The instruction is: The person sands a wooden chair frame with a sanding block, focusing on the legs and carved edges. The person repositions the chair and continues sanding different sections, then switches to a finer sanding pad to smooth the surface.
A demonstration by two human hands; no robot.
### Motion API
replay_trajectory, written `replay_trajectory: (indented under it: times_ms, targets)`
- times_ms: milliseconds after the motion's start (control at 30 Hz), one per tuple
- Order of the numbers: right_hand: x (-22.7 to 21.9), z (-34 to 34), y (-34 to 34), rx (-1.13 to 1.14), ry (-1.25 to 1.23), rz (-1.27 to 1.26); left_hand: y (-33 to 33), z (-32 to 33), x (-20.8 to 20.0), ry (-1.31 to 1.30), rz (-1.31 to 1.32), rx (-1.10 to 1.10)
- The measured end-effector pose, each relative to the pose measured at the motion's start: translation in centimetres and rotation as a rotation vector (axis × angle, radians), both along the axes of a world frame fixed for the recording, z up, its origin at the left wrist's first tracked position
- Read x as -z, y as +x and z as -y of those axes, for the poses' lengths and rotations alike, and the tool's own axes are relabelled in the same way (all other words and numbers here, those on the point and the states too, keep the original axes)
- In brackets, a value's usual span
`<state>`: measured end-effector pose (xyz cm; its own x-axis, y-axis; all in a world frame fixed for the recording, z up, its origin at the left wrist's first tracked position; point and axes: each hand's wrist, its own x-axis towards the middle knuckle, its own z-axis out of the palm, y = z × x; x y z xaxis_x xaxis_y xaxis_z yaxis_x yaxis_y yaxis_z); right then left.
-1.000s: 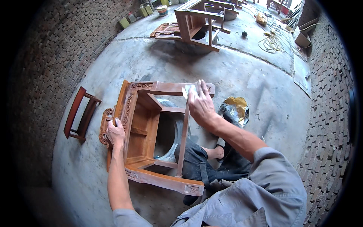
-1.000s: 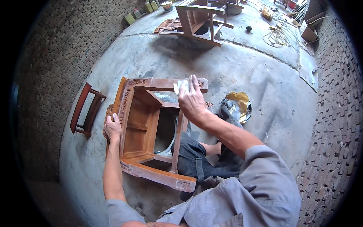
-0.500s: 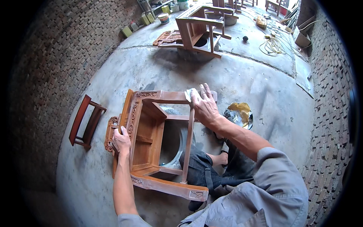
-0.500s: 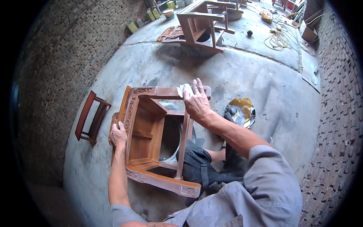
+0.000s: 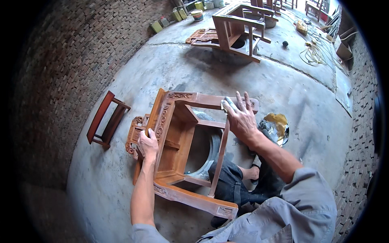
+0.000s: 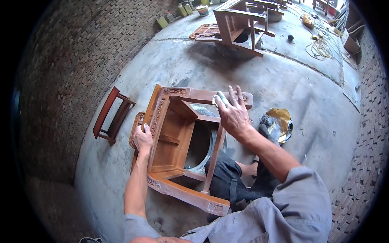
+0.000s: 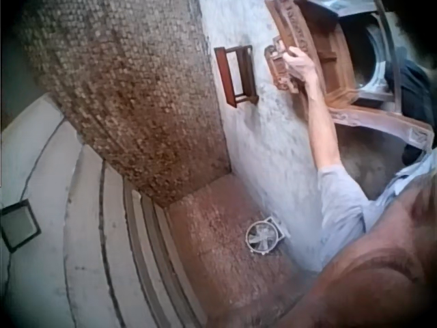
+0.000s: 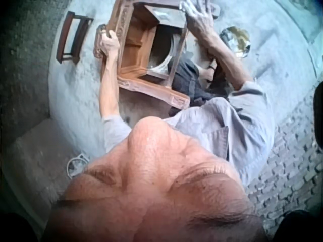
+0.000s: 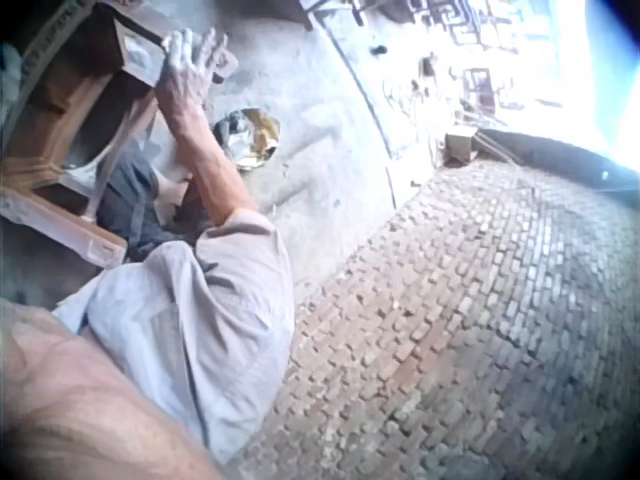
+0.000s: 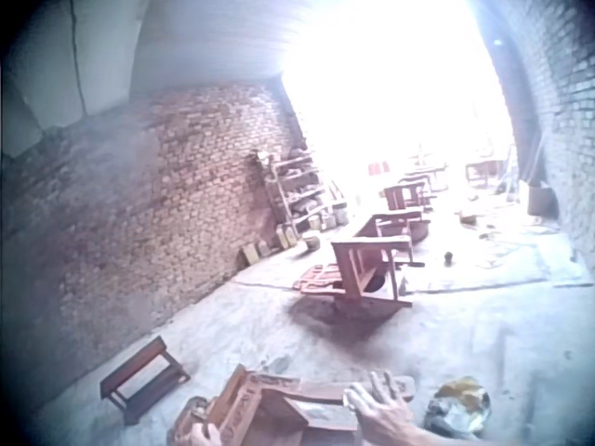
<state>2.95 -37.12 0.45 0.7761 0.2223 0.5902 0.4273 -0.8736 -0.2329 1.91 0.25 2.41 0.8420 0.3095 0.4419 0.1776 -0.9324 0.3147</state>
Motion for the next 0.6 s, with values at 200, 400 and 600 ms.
replay_trajectory:
  times_ms: [200, 400, 600]
  targets:
    - [0.7, -7.1, 5.0, -0.072, -0.063, 0.021, 0.9, 1.9, -0.4, -0.068, -0.067, 0.004]
    - [0.4, -2.4, 0.9, 0.025, -0.051, -0.032, -0.2, 0.9, -0.4, -0.006, 0.008, -0.005]
    - [-0.3, -8.4, 6.0, -0.057, -0.070, -0.046, 0.3, 1.7, -0.7, -0.025, -0.016, 0.019]
